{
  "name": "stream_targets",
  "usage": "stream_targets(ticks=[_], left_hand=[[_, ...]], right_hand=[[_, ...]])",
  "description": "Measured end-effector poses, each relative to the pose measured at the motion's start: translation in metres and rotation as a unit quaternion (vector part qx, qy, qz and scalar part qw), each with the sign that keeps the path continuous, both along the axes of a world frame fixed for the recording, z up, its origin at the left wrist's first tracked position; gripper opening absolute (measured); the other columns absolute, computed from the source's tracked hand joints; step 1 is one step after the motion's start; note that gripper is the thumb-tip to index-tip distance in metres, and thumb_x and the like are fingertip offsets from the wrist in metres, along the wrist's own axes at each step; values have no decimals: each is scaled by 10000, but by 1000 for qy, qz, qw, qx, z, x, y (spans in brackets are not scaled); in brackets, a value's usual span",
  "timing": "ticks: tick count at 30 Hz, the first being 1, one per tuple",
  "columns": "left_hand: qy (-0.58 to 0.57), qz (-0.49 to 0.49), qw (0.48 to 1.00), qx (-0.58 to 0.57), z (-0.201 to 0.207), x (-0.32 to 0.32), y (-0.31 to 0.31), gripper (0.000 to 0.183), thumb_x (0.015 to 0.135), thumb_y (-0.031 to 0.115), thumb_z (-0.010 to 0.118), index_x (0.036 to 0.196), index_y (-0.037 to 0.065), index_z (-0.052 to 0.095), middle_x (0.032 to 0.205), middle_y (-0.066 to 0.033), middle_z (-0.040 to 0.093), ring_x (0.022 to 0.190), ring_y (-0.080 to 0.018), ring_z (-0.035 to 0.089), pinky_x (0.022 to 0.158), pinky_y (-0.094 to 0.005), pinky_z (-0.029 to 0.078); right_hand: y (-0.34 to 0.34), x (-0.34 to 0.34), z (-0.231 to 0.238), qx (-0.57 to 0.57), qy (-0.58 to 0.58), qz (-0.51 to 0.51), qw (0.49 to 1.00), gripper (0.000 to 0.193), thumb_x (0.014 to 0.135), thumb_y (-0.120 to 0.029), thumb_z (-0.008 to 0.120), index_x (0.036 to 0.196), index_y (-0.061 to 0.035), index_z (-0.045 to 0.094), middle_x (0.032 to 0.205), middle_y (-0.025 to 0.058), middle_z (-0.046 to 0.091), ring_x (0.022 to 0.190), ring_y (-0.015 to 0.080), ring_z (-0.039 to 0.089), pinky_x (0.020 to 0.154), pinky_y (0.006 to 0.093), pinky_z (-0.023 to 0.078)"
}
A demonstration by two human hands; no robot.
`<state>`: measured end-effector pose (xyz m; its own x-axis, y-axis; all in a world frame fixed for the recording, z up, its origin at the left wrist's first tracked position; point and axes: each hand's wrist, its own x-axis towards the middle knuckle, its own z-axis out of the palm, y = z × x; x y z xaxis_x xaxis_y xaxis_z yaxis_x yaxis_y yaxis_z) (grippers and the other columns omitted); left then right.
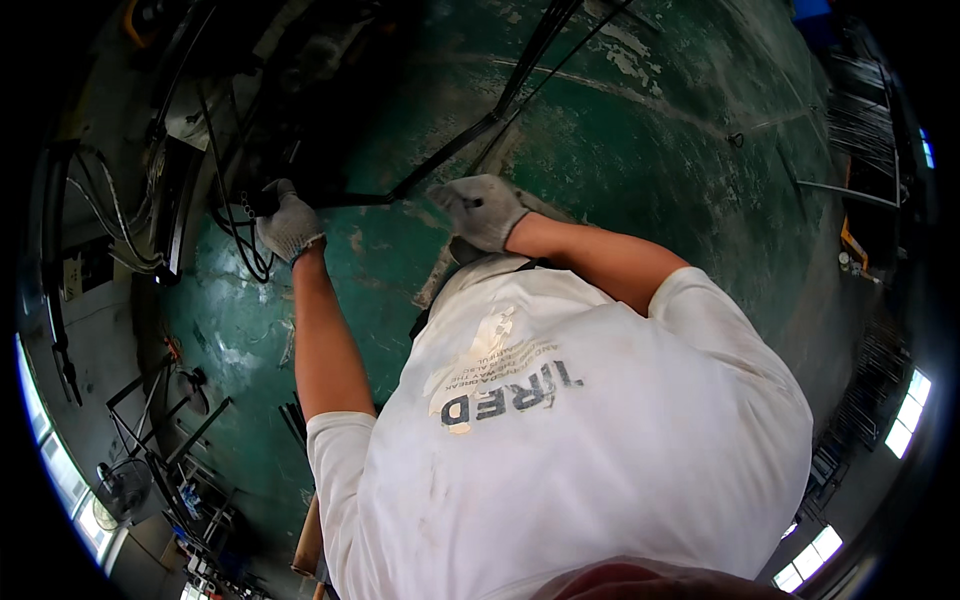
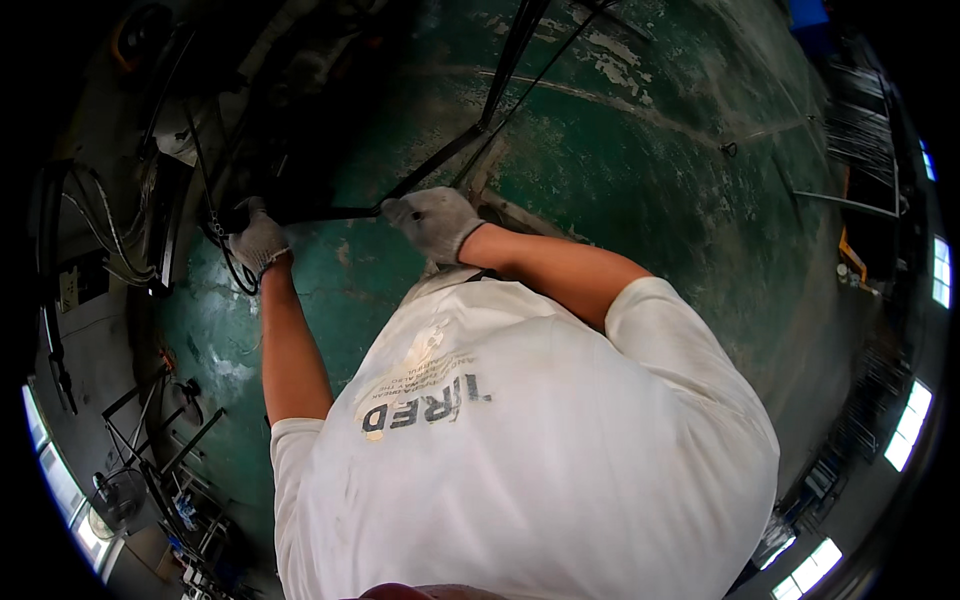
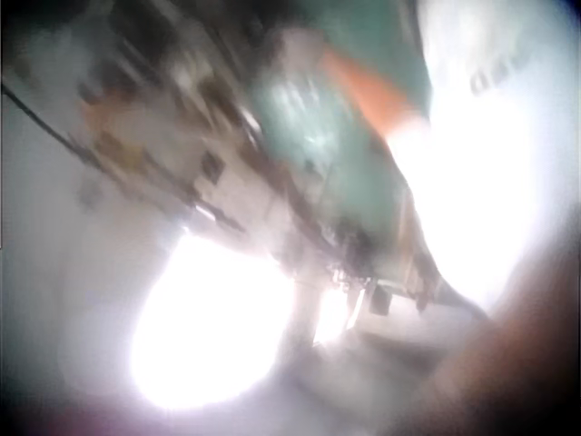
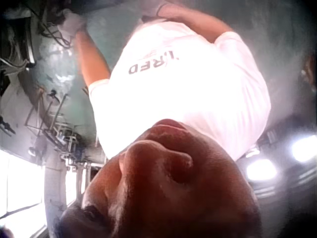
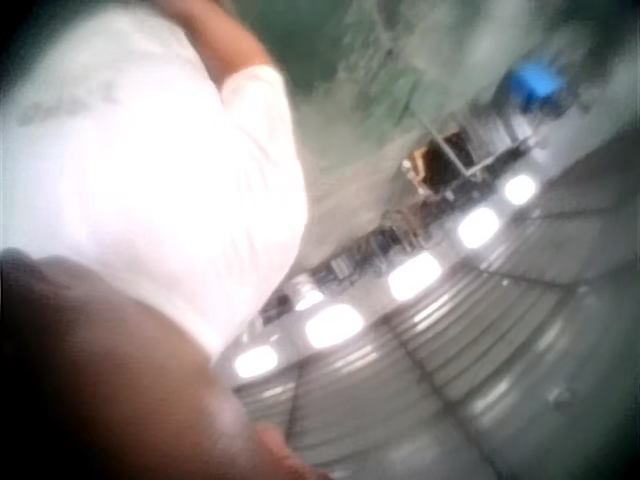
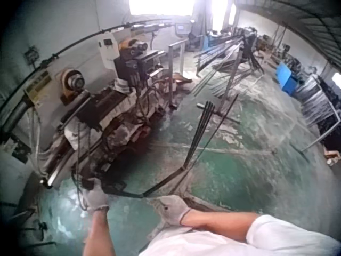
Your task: The person operates a pipe bending machine in a workshop, feeding several long metal pipes into the mechanism, operating the control panel, and measuring the resulting bend with a tape measure.
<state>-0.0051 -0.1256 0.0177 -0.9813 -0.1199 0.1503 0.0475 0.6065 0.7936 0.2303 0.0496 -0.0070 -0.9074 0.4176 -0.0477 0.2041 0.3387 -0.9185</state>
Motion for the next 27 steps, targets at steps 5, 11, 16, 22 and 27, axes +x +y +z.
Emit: stream_targets(ticks=[5,11,16,22,27], left_hand=[[-12,-5,1000,27,2,-1,2,290,954,228,763,1074,-36,763,1064,-161,782,995,-296,728,883,-411,550],[-43,23,996,73,4,-6,8,248,956,213,773,1060,-12,769,1050,-122,776,1004,-271,709,920,-406,537],[-52,76,993,77,-7,-20,8,218,982,141,744,1091,-48,739,1064,-137,768,1008,-242,711,933,-397,554],[-54,111,988,91,-8,-40,24,192,995,117,727,1091,-49,732,1075,-141,758,1021,-238,722,940,-389,584],[-40,119,981,151,-22,-46,15,166,996,114,725,1090,-20,753,1092,-137,758,1031,-240,722,939,-401,601]], right_hand=[[-39,-83,11,100,-59,226,967,325,998,-396,624,1057,-117,781,1004,149,766,988,346,731,888,468,570],[-40,-138,3,113,-58,398,908,394,997,-467,629,994,-92,749,971,179,741,959,398,711,858,521,555],[-9,-178,0,56,-56,459,885,376,977,-446,674,1011,-76,731,997,182,735,955,411,709,850,524,559],[27,-194,-17,-108,-38,466,877,420,938,-373,728,1256,-99,704,1215,180,726,1122,346,705,974,474,555],[191,-142,-81,-53,-326,271,904,660,873,-444,797,1404,-88,634,1316,190,708,1214,348,684,1052,420,541]])
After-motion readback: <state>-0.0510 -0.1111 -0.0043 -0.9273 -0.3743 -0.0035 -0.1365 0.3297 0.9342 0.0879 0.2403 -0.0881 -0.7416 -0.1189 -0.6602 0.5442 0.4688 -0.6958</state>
